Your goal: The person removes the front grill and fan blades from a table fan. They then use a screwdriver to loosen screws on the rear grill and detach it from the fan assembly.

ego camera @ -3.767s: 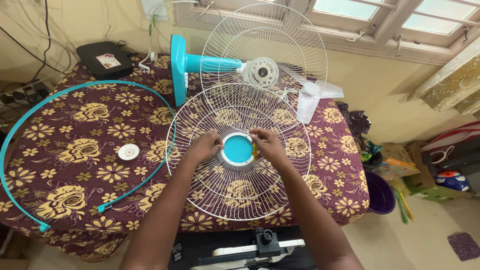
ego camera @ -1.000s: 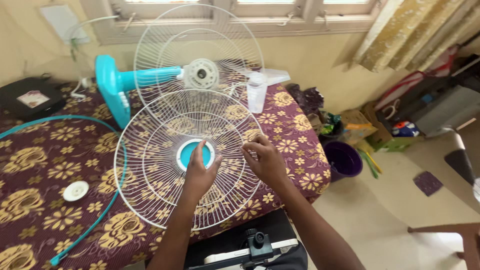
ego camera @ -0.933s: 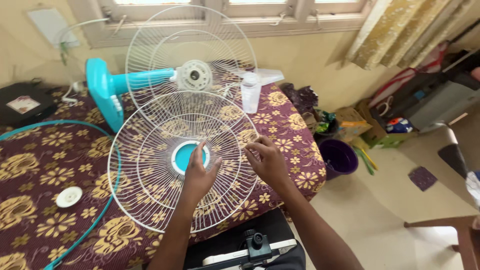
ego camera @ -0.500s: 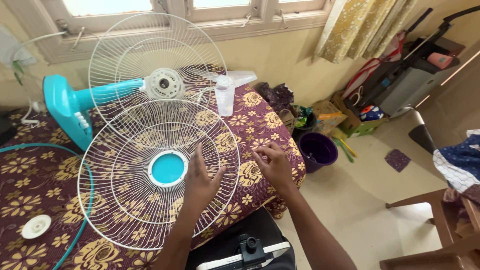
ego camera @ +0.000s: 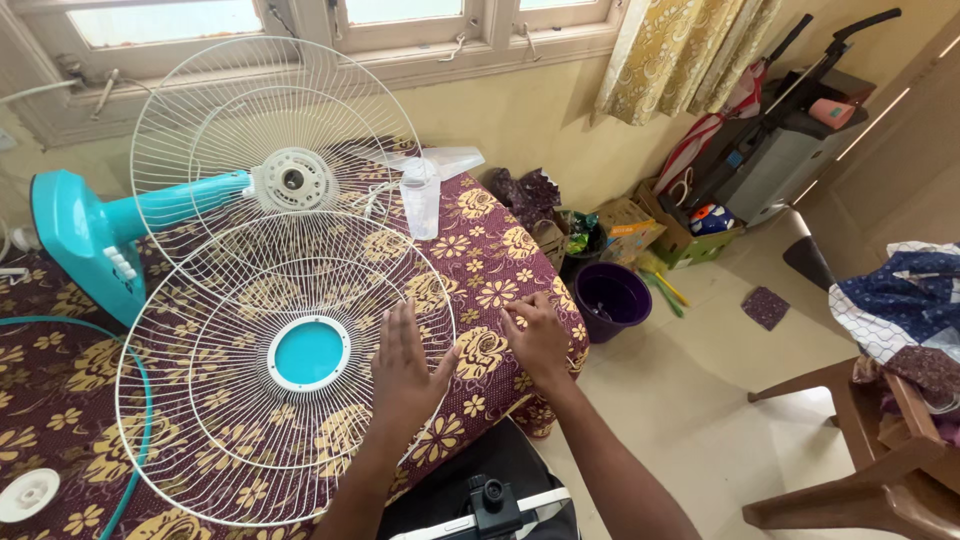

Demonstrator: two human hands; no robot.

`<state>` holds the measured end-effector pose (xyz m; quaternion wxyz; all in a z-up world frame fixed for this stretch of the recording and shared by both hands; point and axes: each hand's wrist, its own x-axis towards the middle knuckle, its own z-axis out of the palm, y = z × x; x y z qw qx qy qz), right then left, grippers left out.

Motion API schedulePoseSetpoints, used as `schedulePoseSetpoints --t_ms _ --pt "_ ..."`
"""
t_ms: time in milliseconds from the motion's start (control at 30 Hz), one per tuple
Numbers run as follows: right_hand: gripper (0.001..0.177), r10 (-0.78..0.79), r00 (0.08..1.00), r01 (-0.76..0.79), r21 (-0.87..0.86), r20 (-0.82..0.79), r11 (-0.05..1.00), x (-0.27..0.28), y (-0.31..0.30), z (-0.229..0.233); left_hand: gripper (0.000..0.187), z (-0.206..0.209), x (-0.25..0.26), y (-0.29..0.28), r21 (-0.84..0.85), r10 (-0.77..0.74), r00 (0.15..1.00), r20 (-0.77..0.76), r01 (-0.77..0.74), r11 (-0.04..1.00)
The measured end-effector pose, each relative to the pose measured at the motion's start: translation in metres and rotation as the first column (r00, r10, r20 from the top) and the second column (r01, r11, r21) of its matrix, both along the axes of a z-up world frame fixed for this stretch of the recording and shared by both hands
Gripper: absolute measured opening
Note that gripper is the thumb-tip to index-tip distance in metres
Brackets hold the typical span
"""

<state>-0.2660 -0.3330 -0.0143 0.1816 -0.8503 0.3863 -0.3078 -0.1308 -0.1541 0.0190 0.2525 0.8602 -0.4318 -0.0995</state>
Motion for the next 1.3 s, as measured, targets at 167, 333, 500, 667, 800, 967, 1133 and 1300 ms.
schedulePoseSetpoints --t_ms 167,333,500,667,800,967,1133,1300 --pt "0.018 -0.046 0.995 0.037 -0.103 -0.084 0.994 0.01 -0.019 -0.03 0.103 0.006 -0.002 -0.003 0.171 -0.004 1.0 0.021 0.001 0.985" --pt "0.018 -0.047 0.988 0.024 -0.151 -0.149 0.988 0.018 -0.027 -0.043 0.104 0.018 -0.006 -0.006 0.292 -0.036 0.999 0.026 0.026 0.956" --pt "0.019 -0.047 0.987 0.014 -0.205 -0.156 0.979 0.021 -0.025 -0.038 0.107 0.025 -0.008 -0.007 0.362 -0.057 0.998 0.024 0.045 0.931" --pt "0.016 -0.067 0.974 0.024 -0.192 -0.218 0.981 0.022 -0.024 -0.034 0.107 0.027 -0.009 -0.009 0.373 -0.065 0.997 0.043 0.044 0.927" --pt "0.018 -0.075 0.969 0.029 -0.191 -0.237 0.981 0.023 -0.026 -0.038 0.107 0.027 -0.009 -0.008 0.367 -0.064 0.996 0.055 0.039 0.929" --pt "0.018 -0.074 0.97 0.029 -0.192 -0.233 0.981 0.024 -0.029 -0.043 0.107 0.03 -0.01 -0.009 0.423 -0.072 0.997 0.024 0.055 0.905" --pt "0.018 -0.063 0.968 0.019 -0.179 -0.243 0.984 0.023 -0.029 -0.041 0.107 0.032 -0.009 -0.009 0.432 -0.08 0.997 0.02 0.064 0.9" --pt "0.016 -0.062 0.972 0.026 -0.16 -0.226 0.987 0.023 -0.029 -0.035 0.109 0.031 -0.008 -0.005 0.433 -0.074 0.997 0.038 0.05 0.9"
